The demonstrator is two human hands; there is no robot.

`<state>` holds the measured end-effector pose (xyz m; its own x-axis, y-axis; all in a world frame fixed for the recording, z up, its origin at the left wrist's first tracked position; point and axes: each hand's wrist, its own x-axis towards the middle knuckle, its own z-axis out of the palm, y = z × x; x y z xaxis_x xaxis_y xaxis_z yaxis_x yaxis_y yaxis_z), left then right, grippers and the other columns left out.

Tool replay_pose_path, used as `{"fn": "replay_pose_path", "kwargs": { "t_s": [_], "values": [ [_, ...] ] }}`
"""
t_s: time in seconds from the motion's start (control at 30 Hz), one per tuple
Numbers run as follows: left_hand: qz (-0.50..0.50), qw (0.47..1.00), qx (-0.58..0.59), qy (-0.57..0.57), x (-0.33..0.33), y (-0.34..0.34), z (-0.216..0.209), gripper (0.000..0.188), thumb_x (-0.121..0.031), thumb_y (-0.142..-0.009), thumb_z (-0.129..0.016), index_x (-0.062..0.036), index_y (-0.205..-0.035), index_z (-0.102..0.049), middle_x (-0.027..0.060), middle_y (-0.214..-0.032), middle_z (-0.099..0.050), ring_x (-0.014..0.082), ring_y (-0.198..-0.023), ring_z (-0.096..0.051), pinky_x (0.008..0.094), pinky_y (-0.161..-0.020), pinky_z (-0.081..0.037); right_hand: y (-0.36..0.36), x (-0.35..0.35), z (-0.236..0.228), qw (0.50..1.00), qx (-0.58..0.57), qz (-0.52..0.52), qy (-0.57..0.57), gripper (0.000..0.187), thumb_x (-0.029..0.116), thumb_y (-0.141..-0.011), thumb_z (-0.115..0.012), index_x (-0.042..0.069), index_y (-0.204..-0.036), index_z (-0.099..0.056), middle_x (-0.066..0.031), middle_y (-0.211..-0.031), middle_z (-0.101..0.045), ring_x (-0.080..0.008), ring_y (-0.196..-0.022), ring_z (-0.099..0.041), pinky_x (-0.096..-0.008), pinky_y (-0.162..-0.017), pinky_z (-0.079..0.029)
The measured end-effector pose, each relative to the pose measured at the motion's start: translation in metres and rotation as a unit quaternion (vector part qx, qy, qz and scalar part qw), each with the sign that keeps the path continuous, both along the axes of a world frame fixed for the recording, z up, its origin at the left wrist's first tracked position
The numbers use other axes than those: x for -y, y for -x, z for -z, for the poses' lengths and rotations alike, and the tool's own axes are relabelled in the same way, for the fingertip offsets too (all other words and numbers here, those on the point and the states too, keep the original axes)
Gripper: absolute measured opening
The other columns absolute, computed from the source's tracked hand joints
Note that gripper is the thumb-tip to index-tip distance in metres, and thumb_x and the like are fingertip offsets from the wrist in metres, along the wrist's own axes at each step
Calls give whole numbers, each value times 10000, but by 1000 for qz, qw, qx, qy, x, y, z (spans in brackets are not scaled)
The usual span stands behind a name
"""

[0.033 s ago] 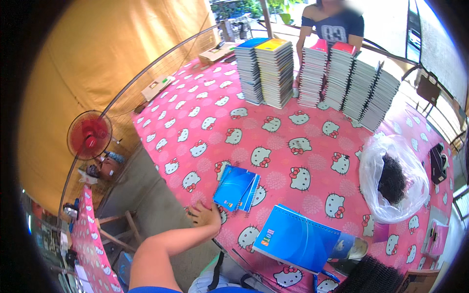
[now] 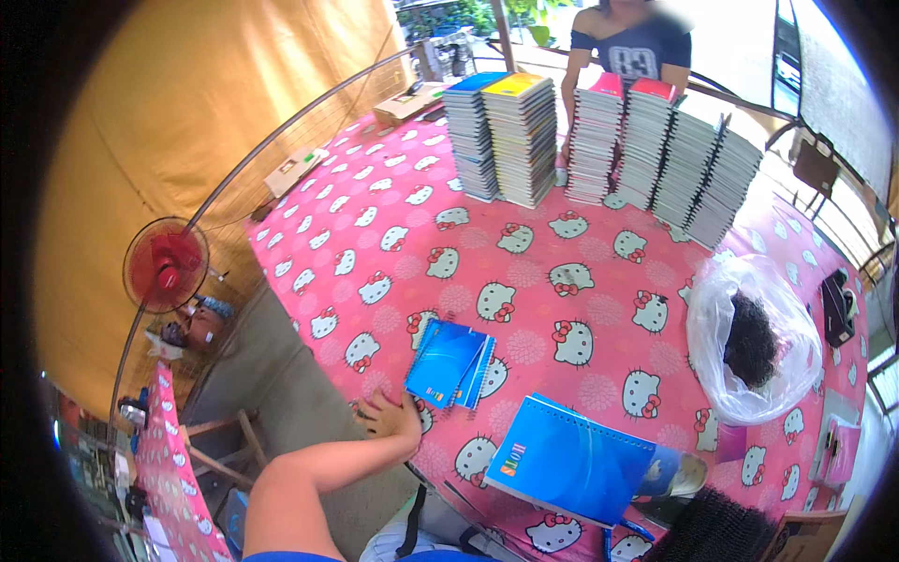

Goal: The person binds a notepad by inserting a plastic coil into the holes of a stack of papers and covers, then trims the excess coil with a pair of side-cutters.

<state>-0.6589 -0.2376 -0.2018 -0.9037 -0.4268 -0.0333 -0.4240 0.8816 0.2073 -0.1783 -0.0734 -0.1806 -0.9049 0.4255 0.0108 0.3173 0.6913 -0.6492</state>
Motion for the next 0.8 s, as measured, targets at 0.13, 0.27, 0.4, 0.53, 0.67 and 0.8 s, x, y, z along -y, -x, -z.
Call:
{"fn": "replay_pose_path", "kwargs": {
  "t_s": [0.13,0.27,0.4,0.53,0.67,0.8],
  "values": [
    [19,1000,12,-19,3,3,-8,661,-520,-863,-514,-159,-1386,-331,171,-1524,-173,433,-1396,-115,595,-1076,-194,-3,3,9,998,39,2,-42,349,273,-759,-740,80,-1012,-595,-135,-860,-538,-342,-817,-494,-442,-726,-411],
    [98,976,116,-155,3,8,-28,659,-428,-857,-545,-149,-1403,-303,179,-1533,-82,393,-1410,-74,545,-1095,-174,10,18,6,992,20,50,-113,424,296,-757,-743,50,-1048,-556,-162,-854,-508,-355,-794,-481,-452,-692,-403],
    [166,920,230,-269,15,6,-79,673,-337,-851,-577,-140,-1419,-275,186,-1543,8,354,-1424,-33,496,-1113,-155,-8,20,29,980,76,54,-174,519,360,-813,-680,48,-1172,-473,-205,-990,-501,-401,-908,-477,-521,-797,-391],
    [222,817,332,-416,82,16,-34,664,-229,-843,-607,-127,-1414,-286,188,-1548,72,296,-1435,-9,440,-1128,-137,-9,19,20,964,77,24,-254,500,514,-791,-579,57,-961,-470,-164,-815,-433,-340,-751,-441,-468,-686,-353],
    [231,657,442,-565,116,44,-67,465,-145,-856,-596,-116,-1297,-453,113,-1465,-172,204,-1345,-209,385,-1105,-152,-31,17,36,954,110,60,-273,549,566,-768,-559,67,-973,-455,-170,-857,-429,-341,-788,-437,-470,-722,-344],
    [227,515,530,-634,147,71,-69,368,-161,-894,-553,-143,-1258,-505,-11,-1335,-379,138,-1232,-359,354,-1080,-149,-22,18,37,942,102,76,-309,569,575,-750,-554,66,-985,-457,-172,-895,-430,-356,-821,-435,-473,-753,-337]
  ]
}}
